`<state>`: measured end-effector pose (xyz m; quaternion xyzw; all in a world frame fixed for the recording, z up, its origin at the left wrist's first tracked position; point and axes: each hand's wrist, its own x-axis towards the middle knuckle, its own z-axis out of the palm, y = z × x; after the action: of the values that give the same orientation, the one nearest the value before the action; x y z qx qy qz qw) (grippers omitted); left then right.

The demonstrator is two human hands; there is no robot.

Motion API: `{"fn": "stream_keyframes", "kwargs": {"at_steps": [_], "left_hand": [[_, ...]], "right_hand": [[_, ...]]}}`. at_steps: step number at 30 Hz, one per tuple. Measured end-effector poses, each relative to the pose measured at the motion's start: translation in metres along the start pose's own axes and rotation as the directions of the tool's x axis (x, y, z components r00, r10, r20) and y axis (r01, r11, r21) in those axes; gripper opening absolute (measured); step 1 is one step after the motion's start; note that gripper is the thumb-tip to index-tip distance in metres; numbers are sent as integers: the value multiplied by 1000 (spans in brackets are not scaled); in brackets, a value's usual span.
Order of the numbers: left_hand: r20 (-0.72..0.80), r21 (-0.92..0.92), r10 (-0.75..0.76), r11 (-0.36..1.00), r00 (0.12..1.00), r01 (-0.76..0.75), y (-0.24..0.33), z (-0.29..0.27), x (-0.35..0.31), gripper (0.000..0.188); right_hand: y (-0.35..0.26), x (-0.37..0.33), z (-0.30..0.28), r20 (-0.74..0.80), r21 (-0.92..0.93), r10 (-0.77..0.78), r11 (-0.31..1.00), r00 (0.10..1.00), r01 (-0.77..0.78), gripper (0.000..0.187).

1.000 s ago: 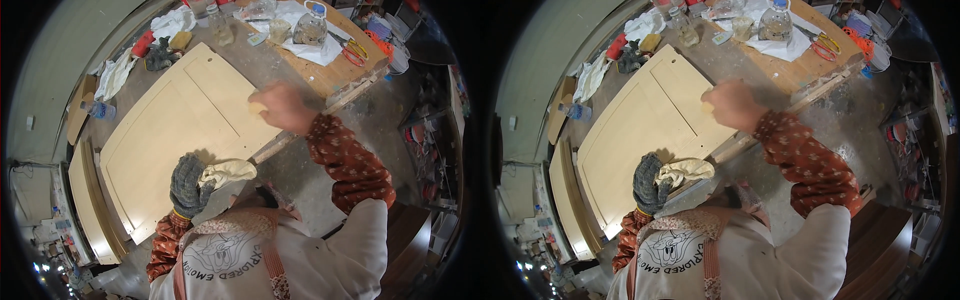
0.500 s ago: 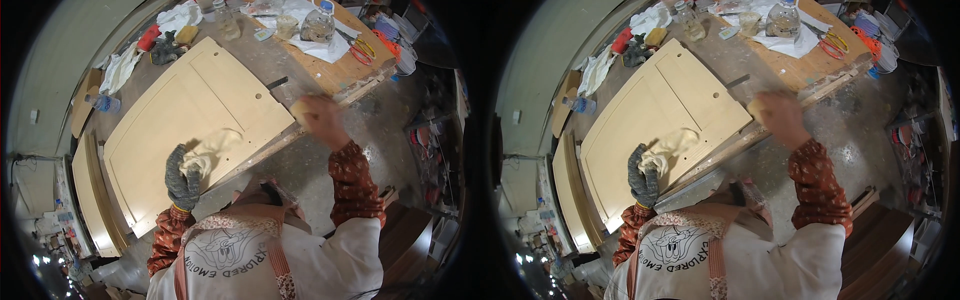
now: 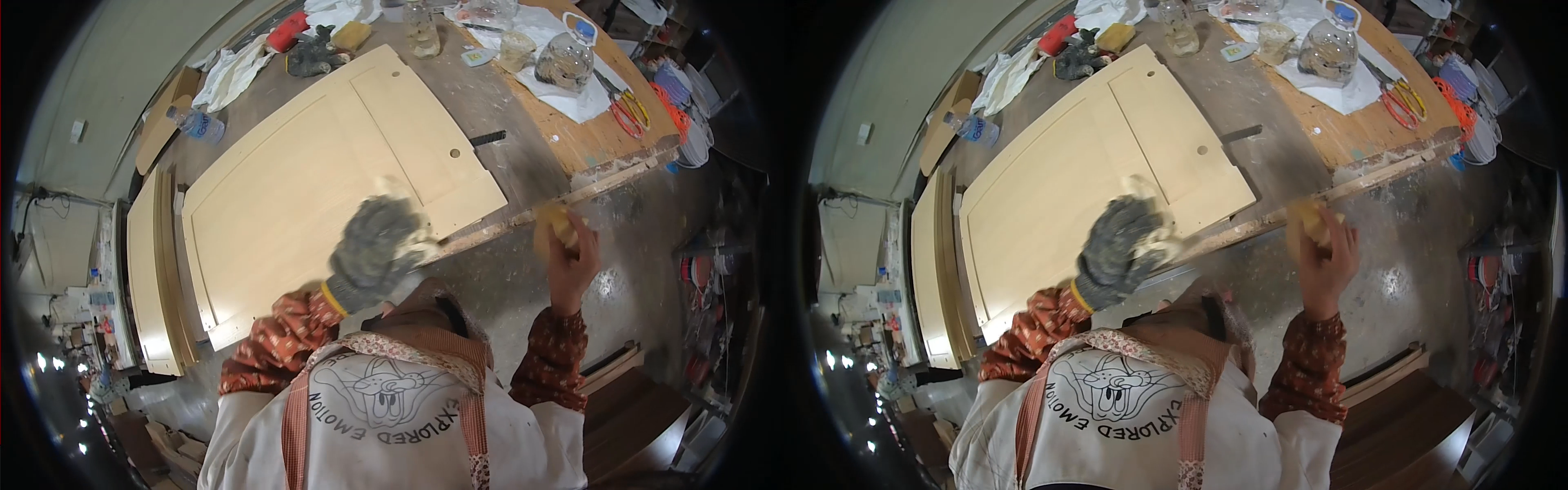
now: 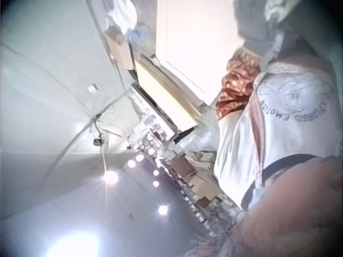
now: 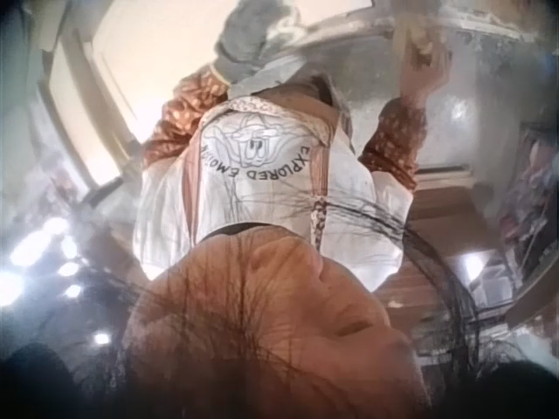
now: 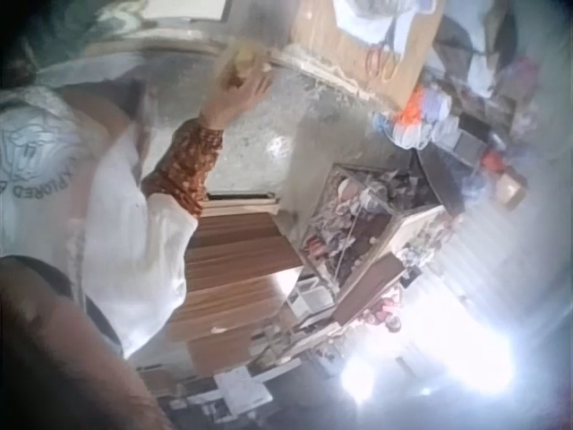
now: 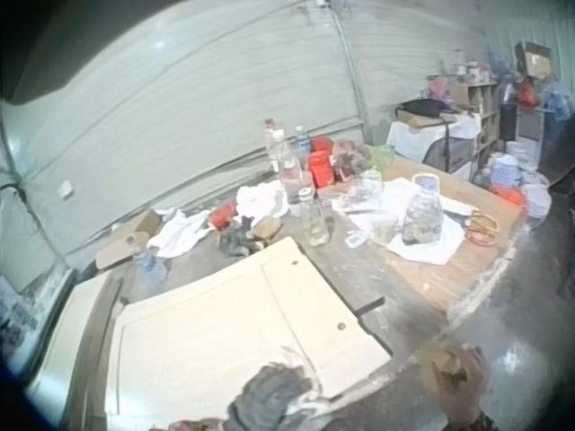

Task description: The person applies a substance to wood panels with a stick, wipes the surfaces with a cloth, and sands the wood panels using a sanding block.

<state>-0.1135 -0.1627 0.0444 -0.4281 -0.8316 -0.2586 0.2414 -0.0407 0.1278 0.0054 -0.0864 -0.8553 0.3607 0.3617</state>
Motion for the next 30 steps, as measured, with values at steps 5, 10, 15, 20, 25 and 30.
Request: {"fn": "stream_keyframes", "kwargs": {"at_steps": [5,10,15,20,25,30], "left_hand": [[18,-615,-253,760,967,210,8,89,26,33],[-56,-95,156,982,986,-161,-20,68,103,6],[117,-71,65,996,991,-57,-65,79,98,18],[153,22,6,1000,988,-9,-38,74,96,21],[64,-173,-477,860,877,480,-120,52,58,24],[-421,-158,-270,962,866,223,-79,5,36,29]], "right_hand": [[-18,-14,6,-41,111,153,983,987,-148,38],[-6,-23,-6,-124,235,258,946,958,-224,36],[3,-28,-17,-139,125,232,969,963,-215,38],[-14,-8,-9,-97,50,150,988,984,-146,39],[-3,16,-1,-33,-44,-59,997,998,57,38],[11,109,23,126,-292,-383,867,915,403,41]]}}
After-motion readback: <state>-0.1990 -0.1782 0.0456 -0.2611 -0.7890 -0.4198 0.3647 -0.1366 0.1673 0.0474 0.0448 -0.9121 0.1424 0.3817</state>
